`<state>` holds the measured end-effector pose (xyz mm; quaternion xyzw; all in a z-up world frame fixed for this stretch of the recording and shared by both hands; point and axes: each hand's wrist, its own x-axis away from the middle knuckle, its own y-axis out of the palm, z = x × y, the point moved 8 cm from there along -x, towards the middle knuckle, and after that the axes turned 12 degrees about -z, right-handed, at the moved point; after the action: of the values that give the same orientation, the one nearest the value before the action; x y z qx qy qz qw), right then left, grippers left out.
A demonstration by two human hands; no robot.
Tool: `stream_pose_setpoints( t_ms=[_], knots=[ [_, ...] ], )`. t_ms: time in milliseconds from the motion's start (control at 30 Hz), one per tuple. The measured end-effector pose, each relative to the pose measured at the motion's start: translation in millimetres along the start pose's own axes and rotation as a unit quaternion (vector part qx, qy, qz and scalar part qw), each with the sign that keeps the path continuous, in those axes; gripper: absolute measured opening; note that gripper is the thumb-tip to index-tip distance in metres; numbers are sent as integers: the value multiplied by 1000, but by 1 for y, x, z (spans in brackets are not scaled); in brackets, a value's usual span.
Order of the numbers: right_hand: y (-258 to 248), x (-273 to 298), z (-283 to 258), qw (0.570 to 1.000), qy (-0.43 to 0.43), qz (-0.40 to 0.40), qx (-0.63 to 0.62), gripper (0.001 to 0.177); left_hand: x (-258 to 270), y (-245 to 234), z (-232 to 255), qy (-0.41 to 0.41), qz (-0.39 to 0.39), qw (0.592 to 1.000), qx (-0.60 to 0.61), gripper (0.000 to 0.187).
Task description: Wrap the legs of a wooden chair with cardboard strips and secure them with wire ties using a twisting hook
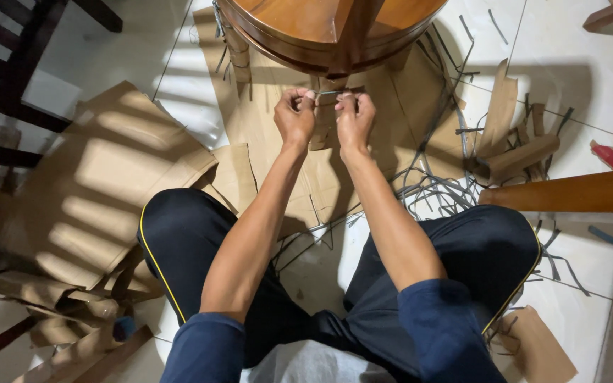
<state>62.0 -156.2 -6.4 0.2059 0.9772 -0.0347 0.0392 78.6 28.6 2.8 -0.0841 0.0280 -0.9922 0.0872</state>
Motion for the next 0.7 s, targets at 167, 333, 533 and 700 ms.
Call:
stream_pose_setpoints(
  t_ms=[167,333,533,700],
  knots=[
    [-2,6,2,998,36,6,-45,13,-4,1,-1,10,16,999,30,6],
    [-6,11,-23,996,32,-44,-66,13,-18,7,-25,67,-26,979,189,13],
    [-18,28,15,982,144,-54,-107,38,4,-7,-7,66,-59,982,168,25],
    [-51,29,55,973,201,-5,-114,26,3,-7,-69,-28,-46,983,174,24]
  ],
)
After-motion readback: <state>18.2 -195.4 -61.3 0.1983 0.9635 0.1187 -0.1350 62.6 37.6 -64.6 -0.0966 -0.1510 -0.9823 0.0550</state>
